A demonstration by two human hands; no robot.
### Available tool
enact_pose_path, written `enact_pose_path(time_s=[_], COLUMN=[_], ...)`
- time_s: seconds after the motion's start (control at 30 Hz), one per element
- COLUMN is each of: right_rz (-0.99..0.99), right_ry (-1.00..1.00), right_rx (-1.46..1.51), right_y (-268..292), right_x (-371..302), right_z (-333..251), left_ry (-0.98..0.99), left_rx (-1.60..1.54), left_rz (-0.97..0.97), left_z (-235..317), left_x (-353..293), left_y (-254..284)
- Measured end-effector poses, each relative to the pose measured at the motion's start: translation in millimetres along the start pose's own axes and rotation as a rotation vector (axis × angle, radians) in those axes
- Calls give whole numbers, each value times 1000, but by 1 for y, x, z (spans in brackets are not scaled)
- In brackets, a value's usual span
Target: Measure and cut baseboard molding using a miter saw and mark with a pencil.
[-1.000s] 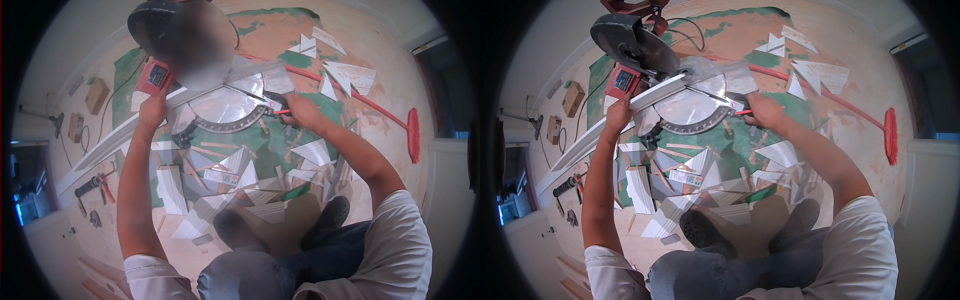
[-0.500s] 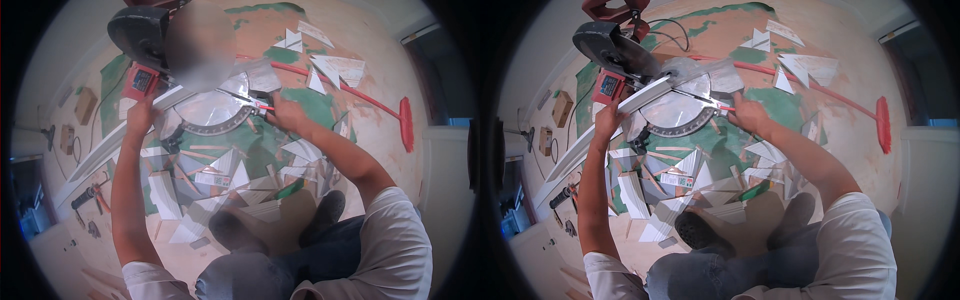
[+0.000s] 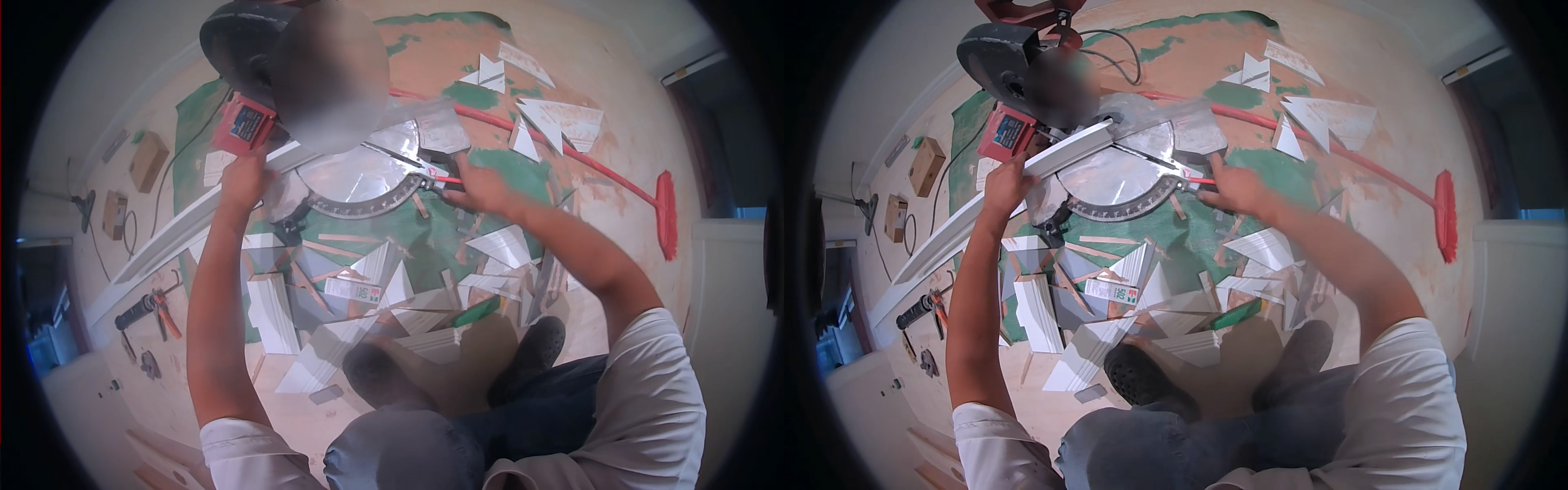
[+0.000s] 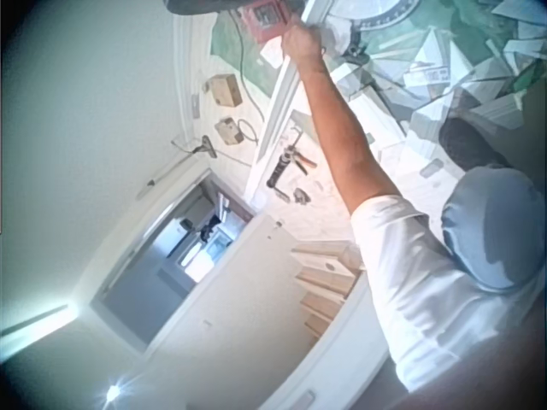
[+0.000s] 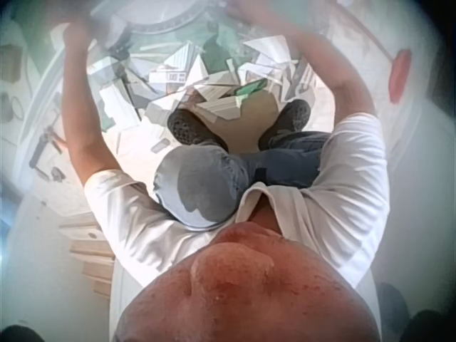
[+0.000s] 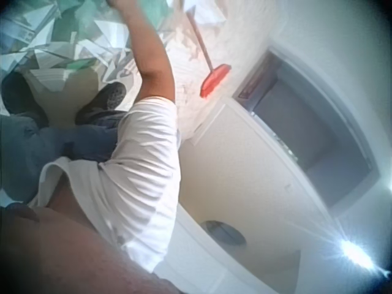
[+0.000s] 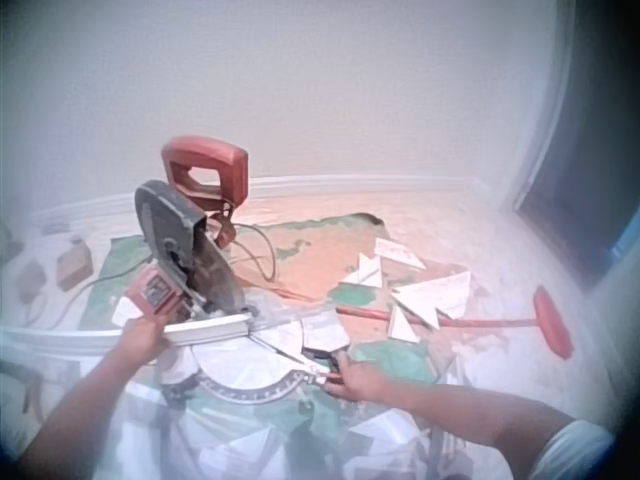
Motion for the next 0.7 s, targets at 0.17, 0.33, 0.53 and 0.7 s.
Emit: enact_pose_path(time_s=[0.17,0.33,0.53,0.7], right_rz=[-58,244,487,191], right_ry=[191,186,373,523], right_rx=[-123,220,100,-96], right_y=[119,332,421,379], right_x=[14,29,66,117], right_z=[21,-36,-232,-329], left_ry=[-17,-48,-52,-34], left_rx=[4,-28,-27,-16], left_rz=[30,66,112,75], left_z=[-3,-5,-8,-9], left_x=[2,2,6,6], left_y=[-4,-6,-9,-11])
Point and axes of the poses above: each hand's wrist, its own x-axis towards the middle knuckle, its own y-axis out of the back of the hand, z = x × y, the point moved 2 cm from there along x, towards the middle knuckle, and after that the axes turned 11 degrees about -z, right-handed, at the moved point
